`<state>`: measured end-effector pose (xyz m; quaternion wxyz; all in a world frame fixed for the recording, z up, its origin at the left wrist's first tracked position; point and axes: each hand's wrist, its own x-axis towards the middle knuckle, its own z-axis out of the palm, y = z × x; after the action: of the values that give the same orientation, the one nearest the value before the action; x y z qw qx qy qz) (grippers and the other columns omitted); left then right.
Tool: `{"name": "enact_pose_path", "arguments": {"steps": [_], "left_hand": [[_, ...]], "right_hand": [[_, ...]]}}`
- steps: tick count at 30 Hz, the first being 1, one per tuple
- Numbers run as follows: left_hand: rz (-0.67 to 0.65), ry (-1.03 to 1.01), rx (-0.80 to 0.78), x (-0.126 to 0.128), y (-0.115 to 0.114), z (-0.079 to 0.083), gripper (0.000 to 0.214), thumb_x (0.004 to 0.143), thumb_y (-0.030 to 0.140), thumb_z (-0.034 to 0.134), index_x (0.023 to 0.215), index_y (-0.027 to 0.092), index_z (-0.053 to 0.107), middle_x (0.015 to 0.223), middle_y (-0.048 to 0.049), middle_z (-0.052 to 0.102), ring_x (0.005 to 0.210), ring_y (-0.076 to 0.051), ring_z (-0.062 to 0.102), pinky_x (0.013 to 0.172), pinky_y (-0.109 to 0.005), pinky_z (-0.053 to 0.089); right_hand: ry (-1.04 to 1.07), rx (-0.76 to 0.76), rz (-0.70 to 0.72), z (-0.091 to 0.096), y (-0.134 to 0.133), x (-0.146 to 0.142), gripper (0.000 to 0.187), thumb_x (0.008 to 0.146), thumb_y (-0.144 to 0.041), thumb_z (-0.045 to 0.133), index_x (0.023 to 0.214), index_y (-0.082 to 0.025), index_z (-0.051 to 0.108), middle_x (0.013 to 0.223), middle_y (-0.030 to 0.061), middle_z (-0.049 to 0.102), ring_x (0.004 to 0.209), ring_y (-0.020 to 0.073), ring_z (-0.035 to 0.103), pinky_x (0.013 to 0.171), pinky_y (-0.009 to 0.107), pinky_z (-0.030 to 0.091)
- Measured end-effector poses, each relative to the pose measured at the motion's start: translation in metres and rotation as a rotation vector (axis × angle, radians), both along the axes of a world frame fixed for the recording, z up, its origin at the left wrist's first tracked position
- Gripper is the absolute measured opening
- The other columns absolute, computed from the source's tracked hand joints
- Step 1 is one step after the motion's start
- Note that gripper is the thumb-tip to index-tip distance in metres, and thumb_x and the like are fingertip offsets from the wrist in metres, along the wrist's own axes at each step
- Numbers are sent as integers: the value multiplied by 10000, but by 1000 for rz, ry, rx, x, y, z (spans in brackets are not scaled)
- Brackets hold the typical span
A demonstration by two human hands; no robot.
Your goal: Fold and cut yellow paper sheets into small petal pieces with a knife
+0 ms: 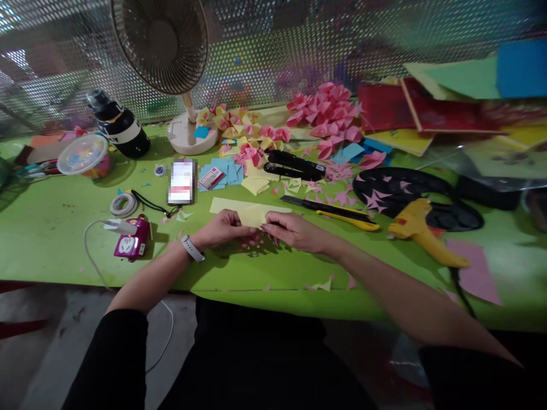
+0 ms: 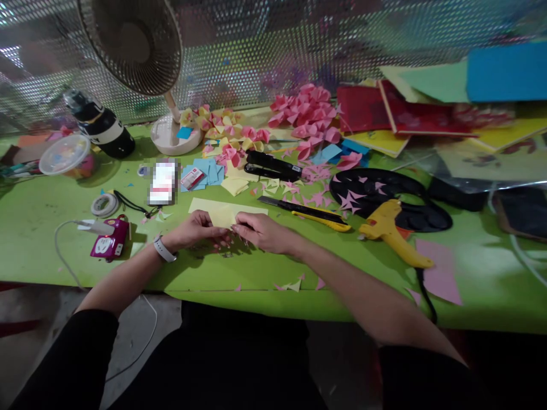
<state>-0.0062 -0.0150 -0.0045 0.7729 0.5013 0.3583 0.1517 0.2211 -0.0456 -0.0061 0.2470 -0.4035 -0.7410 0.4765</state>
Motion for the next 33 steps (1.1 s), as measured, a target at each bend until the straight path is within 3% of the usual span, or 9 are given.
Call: {"name": "enact_pose_path", "arguments": {"steps": [4, 10, 14, 20, 25, 29, 33], "left_hand": [[-54, 13, -4, -2, 3, 2, 452, 691, 455, 890, 856, 55, 760, 823, -142, 787, 667, -158, 746, 650, -258, 617], [-11, 9, 25, -7, 10, 6, 395, 699, 433, 881, 767, 92, 694, 789, -108, 786, 681, -158, 757, 669, -253, 615], [-25, -1, 30, -13, 15, 7, 371, 709, 401, 880, 829, 92, 713, 795, -113, 787, 668, -160, 756, 662, -259, 619], [-171, -16, 11, -25, 25, 7, 328, 748, 353, 866, 887, 81, 747, 835, -146, 788, 711, -183, 768, 694, -278, 629], [22, -53, 60, -19, 23, 8, 513, 673, 443, 900, 1039, 122, 740, 905, -107, 787, 786, -179, 756, 712, -269, 617], [70, 60, 226, -8, 16, 7, 391, 715, 438, 877, 862, 106, 732, 705, -36, 730, 599, -87, 659, 613, -194, 543], [127, 50, 227, -8, 19, 6, 404, 707, 463, 880, 828, 116, 712, 715, -15, 721, 617, -73, 652, 640, -196, 553]], "right_hand": [[-10, -10, 1, -1, 0, 3, 358, 948, -524, 540, 737, -236, 511, 641, -22, 528, 562, 136, 448, 539, 285, 340], [3, -77, -50, 1, 3, 11, 366, 953, -552, 563, 781, -229, 567, 685, 7, 584, 595, 153, 524, 553, 302, 412], [27, -97, -57, 2, 3, 12, 395, 953, -588, 552, 804, -222, 577, 715, 18, 608, 614, 157, 566, 576, 318, 448], [20, -182, 36, 4, 3, 17, 339, 972, -539, 545, 877, -219, 607, 784, 31, 664, 661, 160, 625, 596, 314, 480], [-11, -263, 113, 6, 2, 16, 266, 980, -469, 536, 909, -222, 606, 828, 41, 687, 627, 148, 625, 559, 299, 478], [-55, -295, 117, 8, 1, 10, 268, 988, -453, 503, 905, -213, 591, 843, 55, 696, 625, 149, 629, 564, 302, 475], [-166, -283, 66, 19, 4, 28, 340, 1001, -479, 431, 1050, -209, 633, 1003, 97, 717, 739, 187, 658, 684, 366, 517]]}}
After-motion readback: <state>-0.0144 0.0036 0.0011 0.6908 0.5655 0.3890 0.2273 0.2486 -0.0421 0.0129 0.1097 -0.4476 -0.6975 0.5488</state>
